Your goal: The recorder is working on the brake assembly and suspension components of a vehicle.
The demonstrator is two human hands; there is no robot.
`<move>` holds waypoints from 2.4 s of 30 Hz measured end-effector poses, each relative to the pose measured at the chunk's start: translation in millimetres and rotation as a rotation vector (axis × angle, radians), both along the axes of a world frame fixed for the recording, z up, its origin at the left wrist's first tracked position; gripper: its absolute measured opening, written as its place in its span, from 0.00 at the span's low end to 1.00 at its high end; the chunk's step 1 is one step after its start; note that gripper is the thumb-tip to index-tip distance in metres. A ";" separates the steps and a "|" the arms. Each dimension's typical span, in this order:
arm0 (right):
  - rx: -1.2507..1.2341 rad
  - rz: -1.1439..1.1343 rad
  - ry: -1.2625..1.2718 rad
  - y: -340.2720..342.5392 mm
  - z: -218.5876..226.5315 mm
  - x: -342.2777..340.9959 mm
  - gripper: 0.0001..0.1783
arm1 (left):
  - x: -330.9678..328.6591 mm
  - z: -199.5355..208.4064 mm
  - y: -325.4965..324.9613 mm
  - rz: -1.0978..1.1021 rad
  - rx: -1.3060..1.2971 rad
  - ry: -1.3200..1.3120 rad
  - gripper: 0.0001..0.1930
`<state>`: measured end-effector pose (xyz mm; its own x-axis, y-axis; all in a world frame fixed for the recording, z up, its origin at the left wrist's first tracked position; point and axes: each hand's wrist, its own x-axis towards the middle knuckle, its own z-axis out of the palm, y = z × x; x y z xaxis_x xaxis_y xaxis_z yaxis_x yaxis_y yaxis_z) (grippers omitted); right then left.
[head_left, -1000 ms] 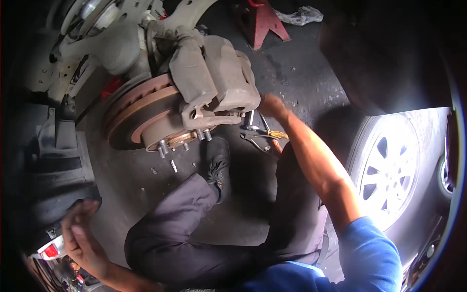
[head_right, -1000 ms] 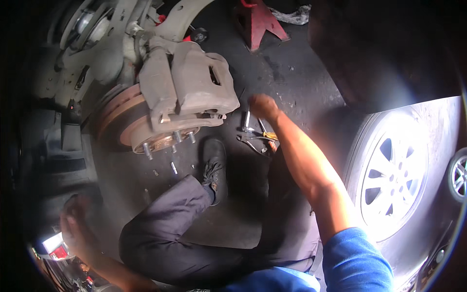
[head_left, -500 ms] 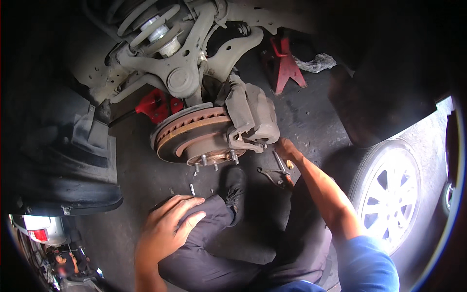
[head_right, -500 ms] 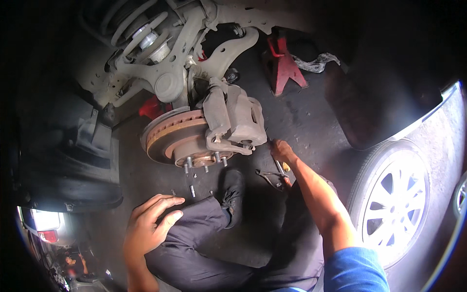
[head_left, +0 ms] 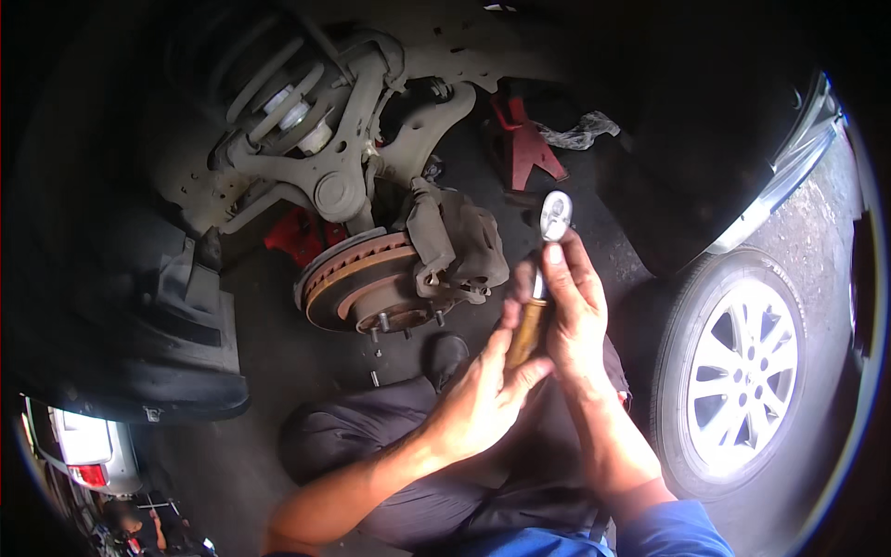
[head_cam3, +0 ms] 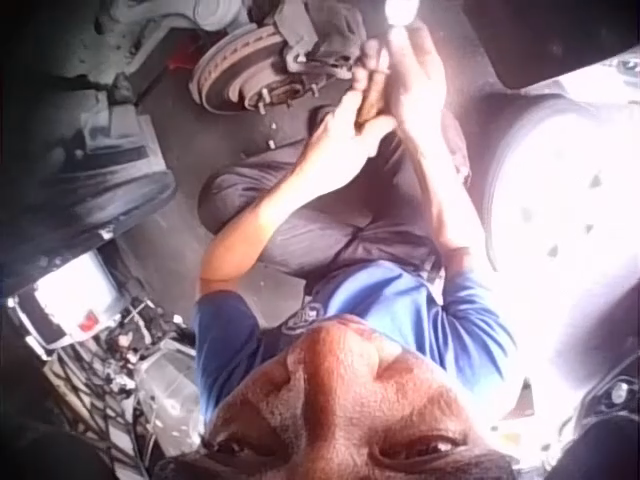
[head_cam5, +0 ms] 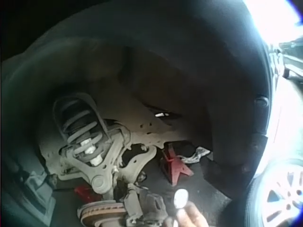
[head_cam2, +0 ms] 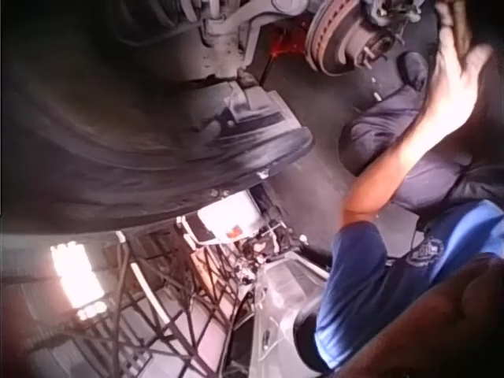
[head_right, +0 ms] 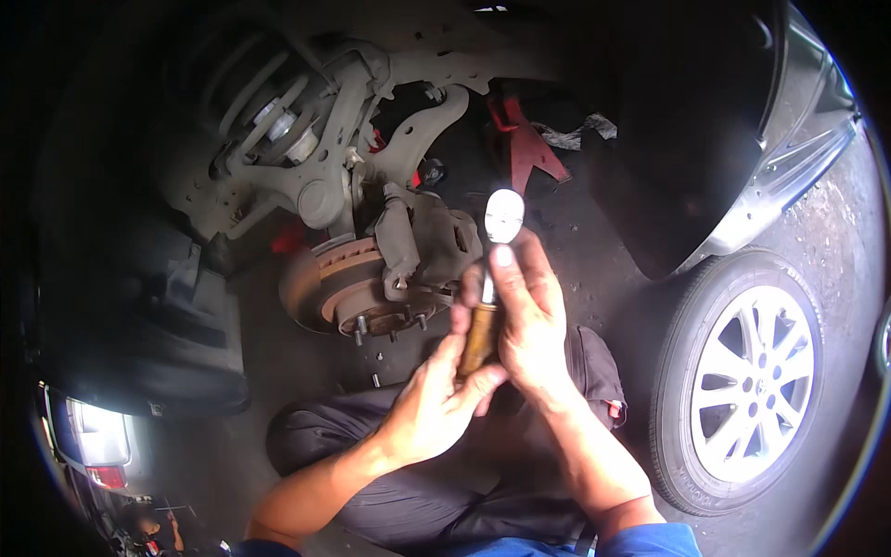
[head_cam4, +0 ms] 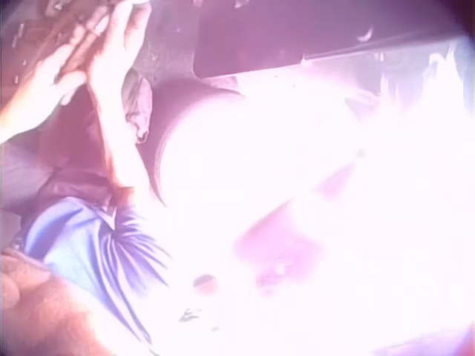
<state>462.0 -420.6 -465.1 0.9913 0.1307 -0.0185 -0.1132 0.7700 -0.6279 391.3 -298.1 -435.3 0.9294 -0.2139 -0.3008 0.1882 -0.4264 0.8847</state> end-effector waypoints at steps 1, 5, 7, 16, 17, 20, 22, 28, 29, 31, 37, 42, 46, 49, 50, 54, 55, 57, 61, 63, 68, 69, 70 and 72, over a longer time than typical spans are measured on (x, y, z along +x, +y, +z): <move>-0.060 0.065 -0.136 -3.8 -0.9 5.6 0.21 | -2.5 1.4 0.8 0.064 0.023 -0.188 0.30; -1.079 -0.455 -0.439 -13.7 4.4 47.7 0.39 | 33.5 62.3 33.9 0.109 0.279 -0.340 0.20; -1.096 -0.504 -0.655 -15.3 13.9 76.9 0.43 | 62.6 92.4 38.7 0.085 0.386 -0.340 0.24; -1.248 0.016 -0.624 93.0 -15.4 252.6 0.22 | 240.5 129.2 96.0 -0.008 0.760 -0.511 0.25; -1.253 0.002 -0.613 100.4 -26.6 262.7 0.22 | 252.9 123.1 95.0 -0.013 0.787 -0.524 0.24; -1.203 0.116 -0.608 123.2 -45.3 277.5 0.20 | 276.8 106.4 106.2 -0.034 0.875 -0.536 0.23; -1.229 0.194 -0.548 133.4 -48.8 277.8 0.19 | 284.7 100.1 112.9 -0.049 0.934 -0.532 0.23; -1.128 0.384 -0.469 145.3 -59.0 282.7 0.18 | 302.5 88.0 117.4 -0.029 1.083 -0.505 0.25; -1.129 0.383 -0.467 145.6 -61.0 284.2 0.18 | 305.8 86.3 117.5 -0.013 1.089 -0.524 0.26; -1.309 0.292 -0.694 145.8 -64.5 286.6 0.18 | 309.0 80.6 117.3 0.001 1.094 -0.542 0.26; -0.993 0.471 -0.371 165.6 -61.8 280.4 0.20 | 305.8 84.7 127.2 -0.008 1.223 -0.711 0.33; -1.191 0.301 -0.791 149.5 -98.5 305.5 0.23 | 278.4 93.3 108.9 -0.119 1.375 -0.649 0.35; -1.109 0.305 -0.799 144.9 -89.0 294.4 0.28 | 276.5 97.9 117.8 -0.097 1.364 -0.690 0.35; -1.101 0.247 -0.772 131.6 -68.0 267.6 0.30 | 277.6 98.1 121.3 -0.171 1.429 -0.765 0.36; -1.109 0.245 -0.764 117.7 -59.7 264.4 0.30 | 276.1 101.5 103.6 -0.154 1.450 -0.673 0.34; -0.884 0.154 -0.671 105.5 16.4 239.0 0.33 | 285.6 104.1 128.7 -0.041 1.380 -0.835 0.30; -0.768 0.075 -0.622 109.2 28.1 235.4 0.34 | 290.3 102.4 133.4 -0.039 1.372 -0.831 0.30; -0.765 -0.011 -0.563 132.6 38.6 234.2 0.35 | 291.7 107.9 136.3 0.166 0.933 -0.618 0.31; -0.752 0.080 -0.307 147.1 40.8 252.5 0.37 | 280.5 110.1 129.5 0.399 0.725 -0.635 0.33; -0.782 0.045 -0.338 163.9 56.7 248.3 0.34 | 286.0 99.8 142.2 0.319 0.305 -0.916 0.30; -0.894 -0.127 -0.343 174.3 53.4 240.3 0.30 | 304.6 88.0 144.9 0.167 0.198 -0.749 0.28; -0.899 -0.126 -0.346 176.2 52.6 240.5 0.30 | 303.5 83.7 147.1 0.170 0.193 -0.750 0.28; -0.879 -0.188 -0.381 172.2 42.7 248.4 0.30 | 307.6 72.1 142.5 0.146 0.059 -0.600 0.25; -0.843 -0.243 -0.426 174.8 37.8 246.9 0.30 | 306.8 58.2 150.1 0.133 -0.128 -0.464 0.15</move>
